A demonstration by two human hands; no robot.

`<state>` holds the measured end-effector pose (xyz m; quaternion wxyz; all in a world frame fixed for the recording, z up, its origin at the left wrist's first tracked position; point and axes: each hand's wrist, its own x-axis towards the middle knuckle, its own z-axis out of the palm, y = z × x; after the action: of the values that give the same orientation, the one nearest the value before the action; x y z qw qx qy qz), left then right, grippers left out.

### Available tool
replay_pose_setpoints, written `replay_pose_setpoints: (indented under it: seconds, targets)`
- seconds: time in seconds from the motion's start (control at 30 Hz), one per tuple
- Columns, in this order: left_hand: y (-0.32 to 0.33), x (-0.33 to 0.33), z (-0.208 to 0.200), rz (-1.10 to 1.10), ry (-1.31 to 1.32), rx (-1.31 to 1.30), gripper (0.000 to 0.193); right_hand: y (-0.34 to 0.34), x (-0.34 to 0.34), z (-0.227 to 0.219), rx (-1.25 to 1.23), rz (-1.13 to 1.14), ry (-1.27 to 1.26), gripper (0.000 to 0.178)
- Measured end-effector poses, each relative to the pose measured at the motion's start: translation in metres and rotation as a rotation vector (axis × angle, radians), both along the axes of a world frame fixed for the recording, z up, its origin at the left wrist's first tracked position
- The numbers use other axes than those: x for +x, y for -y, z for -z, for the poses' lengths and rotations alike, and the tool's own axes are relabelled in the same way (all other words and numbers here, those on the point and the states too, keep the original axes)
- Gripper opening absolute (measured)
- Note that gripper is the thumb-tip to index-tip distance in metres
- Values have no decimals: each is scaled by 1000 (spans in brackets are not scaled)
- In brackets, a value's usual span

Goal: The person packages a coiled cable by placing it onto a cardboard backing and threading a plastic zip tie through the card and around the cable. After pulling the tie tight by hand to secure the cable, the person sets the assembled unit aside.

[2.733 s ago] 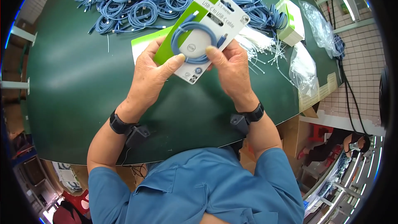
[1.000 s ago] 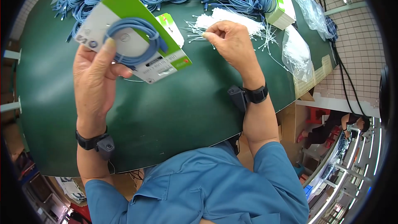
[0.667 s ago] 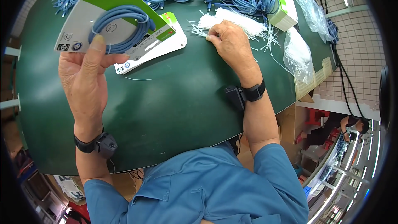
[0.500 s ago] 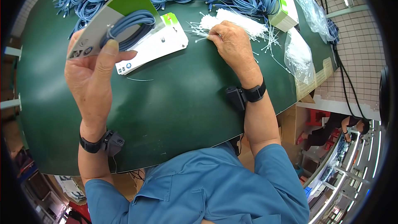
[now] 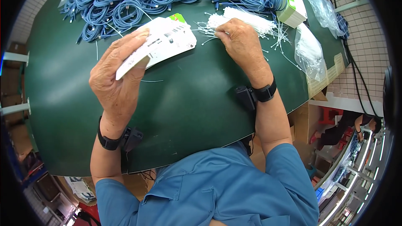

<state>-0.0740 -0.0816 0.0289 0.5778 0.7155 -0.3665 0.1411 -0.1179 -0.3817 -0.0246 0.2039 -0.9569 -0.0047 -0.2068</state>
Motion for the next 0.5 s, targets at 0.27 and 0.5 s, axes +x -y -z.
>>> replay_pose_setpoints:
  seconds: [0.27, 0.5]
  targets:
    - [7, 2, 6, -37, 136, 75, 23, 6, -1, -12, 63, 48, 93, 9]
    - [9, 1, 14, -46, 244, 82, 27, -6, -9, -34, 592, -2, -28, 9]
